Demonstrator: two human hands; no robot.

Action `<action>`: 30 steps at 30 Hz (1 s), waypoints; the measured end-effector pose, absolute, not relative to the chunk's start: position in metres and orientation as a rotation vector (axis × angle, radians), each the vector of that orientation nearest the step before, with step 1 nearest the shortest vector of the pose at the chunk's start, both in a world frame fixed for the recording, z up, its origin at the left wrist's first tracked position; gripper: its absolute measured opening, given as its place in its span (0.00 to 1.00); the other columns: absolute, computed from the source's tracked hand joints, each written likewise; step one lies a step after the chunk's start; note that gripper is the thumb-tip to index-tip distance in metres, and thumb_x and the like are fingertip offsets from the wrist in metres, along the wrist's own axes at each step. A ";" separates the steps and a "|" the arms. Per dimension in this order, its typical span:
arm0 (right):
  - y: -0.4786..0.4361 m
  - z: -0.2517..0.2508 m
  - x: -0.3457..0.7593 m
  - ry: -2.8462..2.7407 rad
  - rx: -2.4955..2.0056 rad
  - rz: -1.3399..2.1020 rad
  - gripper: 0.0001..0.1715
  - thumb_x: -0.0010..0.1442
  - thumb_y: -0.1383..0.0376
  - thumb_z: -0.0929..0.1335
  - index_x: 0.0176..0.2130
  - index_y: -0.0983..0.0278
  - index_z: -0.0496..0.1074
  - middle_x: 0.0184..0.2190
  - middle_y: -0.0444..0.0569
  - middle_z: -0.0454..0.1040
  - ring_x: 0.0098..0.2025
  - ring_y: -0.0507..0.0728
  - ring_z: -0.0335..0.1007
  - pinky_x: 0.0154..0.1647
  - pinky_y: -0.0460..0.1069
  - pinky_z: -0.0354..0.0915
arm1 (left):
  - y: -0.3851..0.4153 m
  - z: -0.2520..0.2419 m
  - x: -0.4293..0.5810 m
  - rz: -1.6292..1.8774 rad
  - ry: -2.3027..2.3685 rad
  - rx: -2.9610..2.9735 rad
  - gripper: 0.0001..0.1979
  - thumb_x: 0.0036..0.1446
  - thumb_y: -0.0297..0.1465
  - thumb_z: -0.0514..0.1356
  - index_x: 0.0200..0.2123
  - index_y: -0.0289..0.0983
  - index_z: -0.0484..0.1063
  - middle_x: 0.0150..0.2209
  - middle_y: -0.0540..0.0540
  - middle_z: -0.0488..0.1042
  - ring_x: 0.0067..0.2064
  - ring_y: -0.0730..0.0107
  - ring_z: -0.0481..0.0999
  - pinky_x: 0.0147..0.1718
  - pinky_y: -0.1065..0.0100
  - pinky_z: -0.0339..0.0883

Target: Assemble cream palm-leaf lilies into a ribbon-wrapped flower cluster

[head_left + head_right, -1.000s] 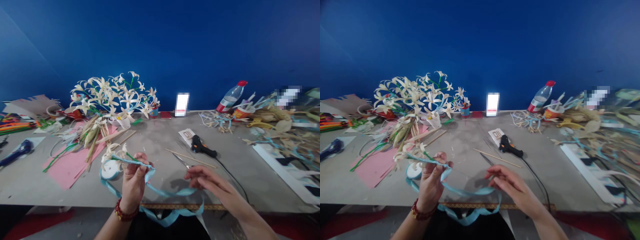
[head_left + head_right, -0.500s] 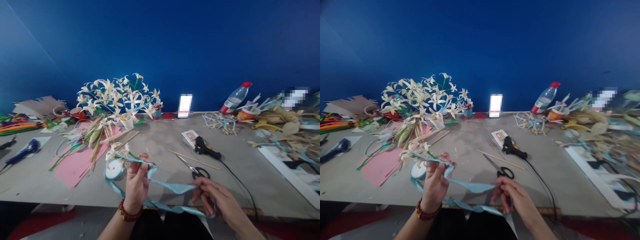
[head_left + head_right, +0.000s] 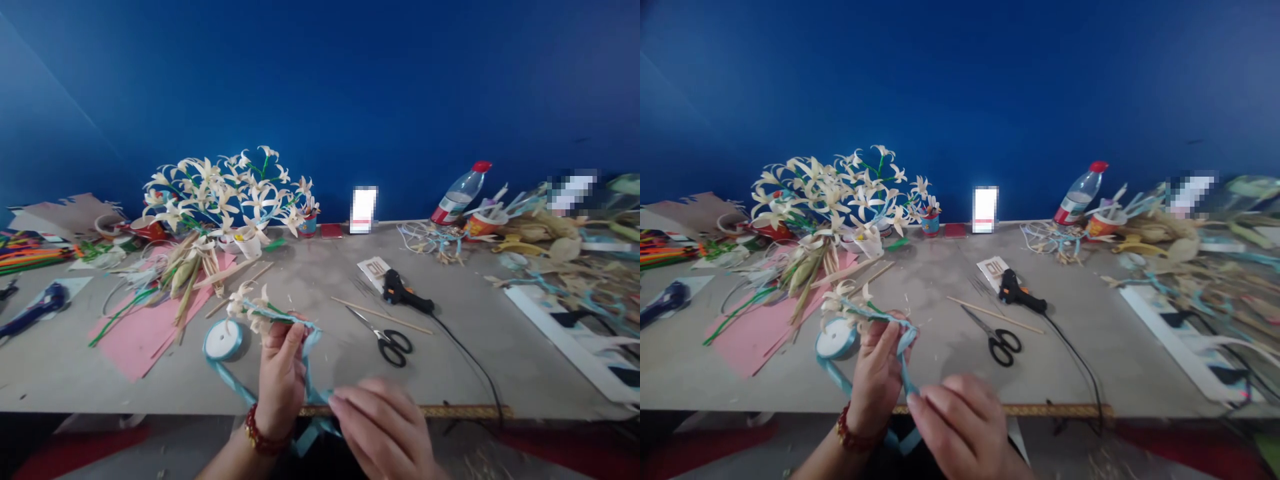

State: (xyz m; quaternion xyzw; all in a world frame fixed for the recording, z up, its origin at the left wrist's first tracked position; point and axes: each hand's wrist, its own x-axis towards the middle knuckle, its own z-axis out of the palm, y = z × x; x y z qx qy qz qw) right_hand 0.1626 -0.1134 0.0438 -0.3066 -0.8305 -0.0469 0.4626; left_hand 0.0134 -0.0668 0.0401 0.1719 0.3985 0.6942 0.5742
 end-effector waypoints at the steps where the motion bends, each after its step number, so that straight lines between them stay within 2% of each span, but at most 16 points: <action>1: -0.109 0.047 0.160 -2.010 -0.791 -0.166 0.16 0.60 0.75 0.68 0.48 0.66 0.75 0.38 0.52 0.80 0.40 0.58 0.74 0.42 0.52 0.70 | -0.068 0.041 0.015 1.620 0.937 0.394 0.12 0.42 0.35 0.75 0.27 0.37 0.78 0.26 0.51 0.77 0.29 0.76 0.74 0.31 0.76 0.70; 4: -0.092 0.055 0.154 -1.947 -0.958 -0.279 0.12 0.61 0.74 0.69 0.44 0.64 0.76 0.42 0.54 0.79 0.45 0.60 0.72 0.48 0.54 0.67 | -0.070 0.043 0.019 1.616 0.915 0.392 0.10 0.43 0.33 0.74 0.26 0.37 0.78 0.25 0.51 0.78 0.29 0.76 0.75 0.31 0.76 0.70; 6: -0.083 0.057 0.150 -1.942 -0.980 -0.335 0.10 0.61 0.73 0.69 0.42 0.63 0.77 0.41 0.53 0.78 0.45 0.60 0.71 0.48 0.54 0.67 | -0.071 0.044 0.023 1.616 0.886 0.385 0.09 0.44 0.32 0.74 0.26 0.37 0.78 0.26 0.51 0.78 0.29 0.76 0.75 0.33 0.76 0.70; 14: -0.072 0.055 0.147 -1.891 -0.927 -0.401 0.08 0.61 0.72 0.69 0.40 0.62 0.77 0.35 0.51 0.77 0.41 0.59 0.70 0.43 0.53 0.67 | -0.074 0.042 0.030 1.611 0.843 0.458 0.06 0.48 0.31 0.72 0.31 0.38 0.81 0.31 0.49 0.81 0.36 0.73 0.77 0.40 0.75 0.70; 21: -0.072 0.063 0.157 -1.929 -0.799 -0.327 0.08 0.59 0.73 0.68 0.39 0.67 0.77 0.33 0.53 0.78 0.38 0.59 0.69 0.39 0.54 0.65 | -0.078 0.038 0.029 1.625 0.894 0.594 0.05 0.53 0.31 0.69 0.35 0.39 0.80 0.35 0.50 0.80 0.40 0.72 0.76 0.45 0.74 0.68; 26: -0.073 0.074 0.162 -1.938 -0.806 -0.108 0.11 0.56 0.77 0.69 0.40 0.67 0.75 0.33 0.52 0.78 0.36 0.58 0.69 0.39 0.54 0.64 | -0.078 0.034 0.028 1.661 0.929 0.820 0.04 0.57 0.30 0.66 0.38 0.42 0.79 0.37 0.50 0.78 0.42 0.71 0.75 0.45 0.73 0.67; 30: -0.067 0.075 0.170 -1.801 -0.869 0.387 0.10 0.59 0.75 0.68 0.39 0.62 0.74 0.34 0.48 0.75 0.37 0.56 0.70 0.40 0.52 0.66 | -0.079 0.033 0.022 1.626 0.910 0.948 0.04 0.59 0.29 0.64 0.38 0.41 0.79 0.37 0.49 0.77 0.41 0.70 0.74 0.44 0.73 0.67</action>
